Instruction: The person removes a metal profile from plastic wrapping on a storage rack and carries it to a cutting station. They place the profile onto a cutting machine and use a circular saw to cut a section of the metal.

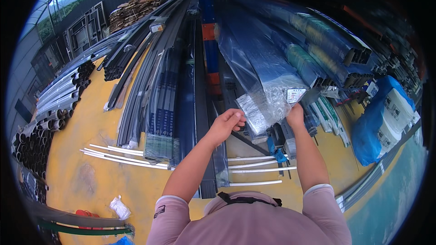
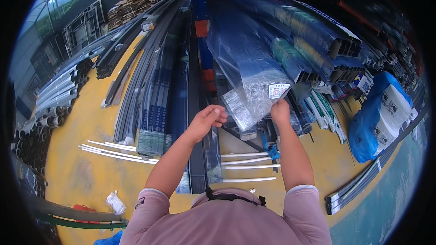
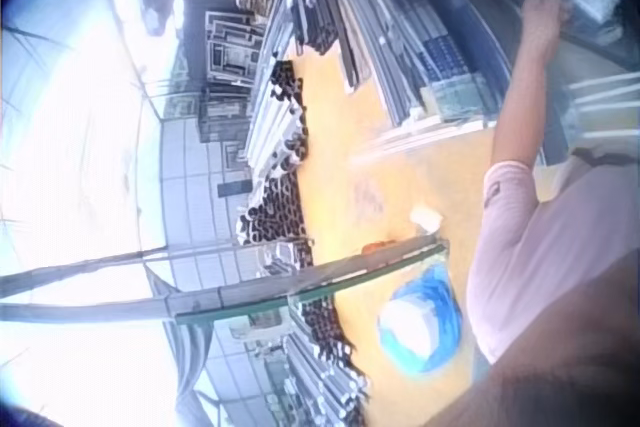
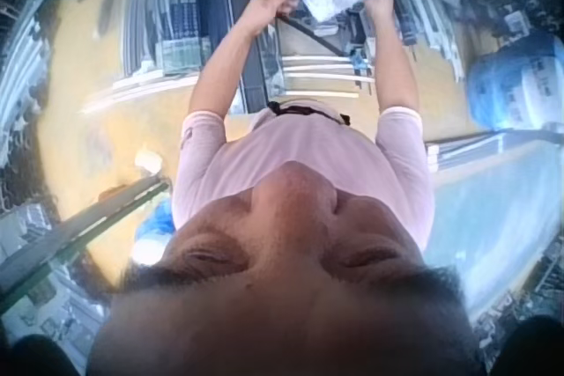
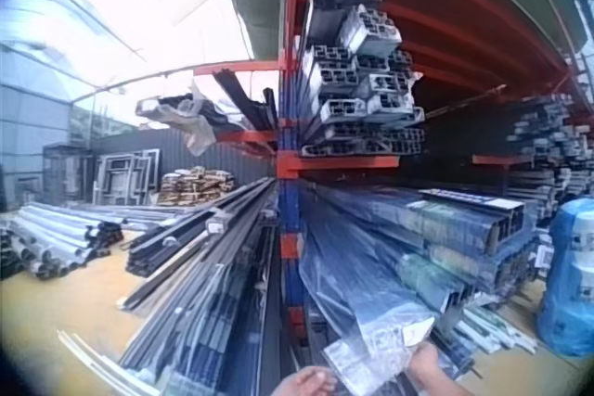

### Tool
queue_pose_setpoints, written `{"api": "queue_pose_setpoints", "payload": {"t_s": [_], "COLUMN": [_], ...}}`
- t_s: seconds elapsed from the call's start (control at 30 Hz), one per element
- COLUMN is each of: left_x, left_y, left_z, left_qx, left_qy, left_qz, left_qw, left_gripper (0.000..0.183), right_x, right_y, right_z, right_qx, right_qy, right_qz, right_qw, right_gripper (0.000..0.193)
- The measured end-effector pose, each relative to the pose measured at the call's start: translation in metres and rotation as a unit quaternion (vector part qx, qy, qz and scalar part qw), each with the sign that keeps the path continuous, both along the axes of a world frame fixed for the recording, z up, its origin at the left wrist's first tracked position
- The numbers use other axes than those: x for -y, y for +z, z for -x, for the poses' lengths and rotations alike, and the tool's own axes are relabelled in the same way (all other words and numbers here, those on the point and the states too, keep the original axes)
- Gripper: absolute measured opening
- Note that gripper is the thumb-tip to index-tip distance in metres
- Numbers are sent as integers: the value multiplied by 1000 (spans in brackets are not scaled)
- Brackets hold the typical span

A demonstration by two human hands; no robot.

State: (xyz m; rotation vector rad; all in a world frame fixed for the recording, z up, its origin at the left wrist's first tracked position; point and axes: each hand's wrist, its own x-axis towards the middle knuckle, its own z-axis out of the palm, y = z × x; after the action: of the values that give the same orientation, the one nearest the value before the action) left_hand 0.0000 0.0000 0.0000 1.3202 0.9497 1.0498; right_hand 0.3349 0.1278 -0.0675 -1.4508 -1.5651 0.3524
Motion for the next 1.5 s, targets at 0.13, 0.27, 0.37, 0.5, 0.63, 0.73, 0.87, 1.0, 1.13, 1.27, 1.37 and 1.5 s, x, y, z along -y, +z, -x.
{"api": "queue_pose_setpoints", "payload": {"t_s": [0.13, 0.27, 0.37, 0.5, 0.63, 0.73, 0.87, 1.0, 1.13, 1.27, 1.37, 1.5], "left_x": [-27, -47, -56, -72, -102, -104, -113, -118, -118, -148, -122, -156], "left_y": [83, 109, 114, 149, 201, 221, 216, 191, 159, 109, 127, 108], "left_z": [-51, -72, -80, -100, -132, -163, -171, -148, -141, -135, -146, -124], "left_qx": [113, 18, -36, 22, -66, -159, -200, -182, -387, -304, -203, -141], "left_qy": [21, 0, -17, -30, -18, -27, -62, -71, 127, 215, 200, 242], "left_qz": [57, 65, 61, 6, -97, -150, -217, -220, -220, 5, 72, 73], "left_qw": [992, 998, 997, 999, 993, 975, 954, 956, 886, 928, 956, 957], "left_gripper": [49, 43, 38, 26, 25, 25, 31, 31, 50, 116, 124, 124], "right_x": [19, -5, -17, -29, -14, -9, -7, -1, -37, -43, -26, -29], "right_y": [22, 13, 5, -13, 33, 23, 1, 15, -21, -39, -35, -20], "right_z": [14, -11, -23, -46, -16, -16, -21, -13, -41, -27, -31, -30], "right_qx": [92, 120, 107, 110, 146, 103, 7, -27, 74, 58, 44, 24], "right_qy": [-54, -48, -27, -44, -85, -58, -26, -3, -38, 30, 38, 44], "right_qz": [32, 53, 37, 54, 169, 192, 209, 245, 199, 153, 183, 203], "right_qw": [994, 990, 993, 991, 971, 974, 977, 969, 976, 986, 981, 978], "right_gripper": [22, 22, 21, 34, 54, 53, 52, 49, 45, 34, 31, 38]}}
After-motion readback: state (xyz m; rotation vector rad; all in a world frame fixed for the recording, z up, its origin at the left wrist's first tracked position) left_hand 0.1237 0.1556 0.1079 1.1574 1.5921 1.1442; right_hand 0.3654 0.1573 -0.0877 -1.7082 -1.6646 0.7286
